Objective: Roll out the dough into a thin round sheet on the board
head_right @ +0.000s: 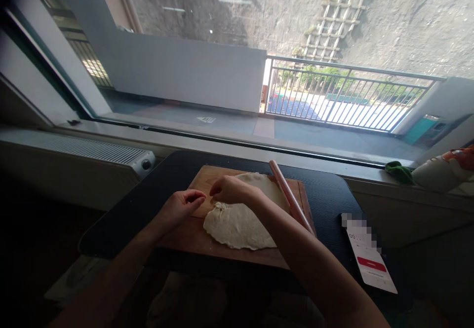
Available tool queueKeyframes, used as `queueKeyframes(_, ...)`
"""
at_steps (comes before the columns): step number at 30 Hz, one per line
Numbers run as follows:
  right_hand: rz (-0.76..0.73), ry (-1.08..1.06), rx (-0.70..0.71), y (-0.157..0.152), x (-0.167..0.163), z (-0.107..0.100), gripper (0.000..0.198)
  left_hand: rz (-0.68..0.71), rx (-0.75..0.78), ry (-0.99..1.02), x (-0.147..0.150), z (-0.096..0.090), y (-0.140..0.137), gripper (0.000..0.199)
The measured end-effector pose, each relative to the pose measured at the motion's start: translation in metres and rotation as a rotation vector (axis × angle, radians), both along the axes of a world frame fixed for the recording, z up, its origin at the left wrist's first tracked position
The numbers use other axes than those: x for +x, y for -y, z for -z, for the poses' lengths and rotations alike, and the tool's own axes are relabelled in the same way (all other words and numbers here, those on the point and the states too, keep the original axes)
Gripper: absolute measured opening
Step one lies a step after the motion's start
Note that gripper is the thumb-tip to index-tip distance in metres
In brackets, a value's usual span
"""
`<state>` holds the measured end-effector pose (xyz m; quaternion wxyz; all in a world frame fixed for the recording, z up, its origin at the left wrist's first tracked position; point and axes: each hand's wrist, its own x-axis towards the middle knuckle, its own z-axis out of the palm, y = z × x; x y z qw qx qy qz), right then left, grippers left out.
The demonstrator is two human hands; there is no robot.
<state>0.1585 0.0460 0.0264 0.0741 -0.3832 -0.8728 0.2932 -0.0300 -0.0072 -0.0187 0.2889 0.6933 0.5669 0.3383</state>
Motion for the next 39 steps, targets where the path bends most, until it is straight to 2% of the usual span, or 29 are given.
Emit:
queueKeyframes(3, 0.048, 0.036, 0.047, 0.008, -0.009, 0.003, 0.02, -0.011, 0.02, -0.085, 0.004, -0.001, 0.003, 0.029)
queueKeyframes(9, 0.129, 0.084, 0.186, 0.02, -0.016, 0.023, 0.019, -0.069, 0.059, -0.321, 0.008, -0.002, 0.01, 0.02)
queueKeyframes(14, 0.232, 0.106, 0.244, 0.022, -0.008, 0.03, 0.017, -0.038, 0.188, -0.508, 0.016, 0.001, 0.019, 0.021)
queueKeyframes(17, 0.232, 0.058, 0.246, 0.026, 0.006, 0.03, 0.026, 0.049, 0.302, -0.627, 0.023, -0.001, 0.028, 0.025)
queueKeyframes(21, 0.147, 0.035, 0.37, 0.044, 0.023, 0.037, 0.034, 0.104, 0.374, -0.756, 0.028, -0.004, 0.038, 0.028)
queueKeyframes(24, 0.083, 0.113, 0.478, 0.059, 0.028, 0.042, 0.042, 0.11, 0.389, -0.788, 0.027, -0.003, 0.039, 0.029)
queueKeyframes(27, 0.081, 0.173, 0.539, 0.066, 0.03, 0.042, 0.042, 0.131, 0.395, -0.802, 0.023, 0.0, 0.039, 0.03)
queueKeyframes(34, 0.062, 0.181, 0.568, 0.077, 0.034, 0.041, 0.045, 0.12, 0.382, -0.761, 0.024, 0.006, 0.044, 0.036)
queueKeyframes(39, 0.073, 0.145, 0.528, 0.069, 0.039, 0.041, 0.044, 0.138, 0.334, -0.755, 0.025, -0.01, 0.031, 0.029)
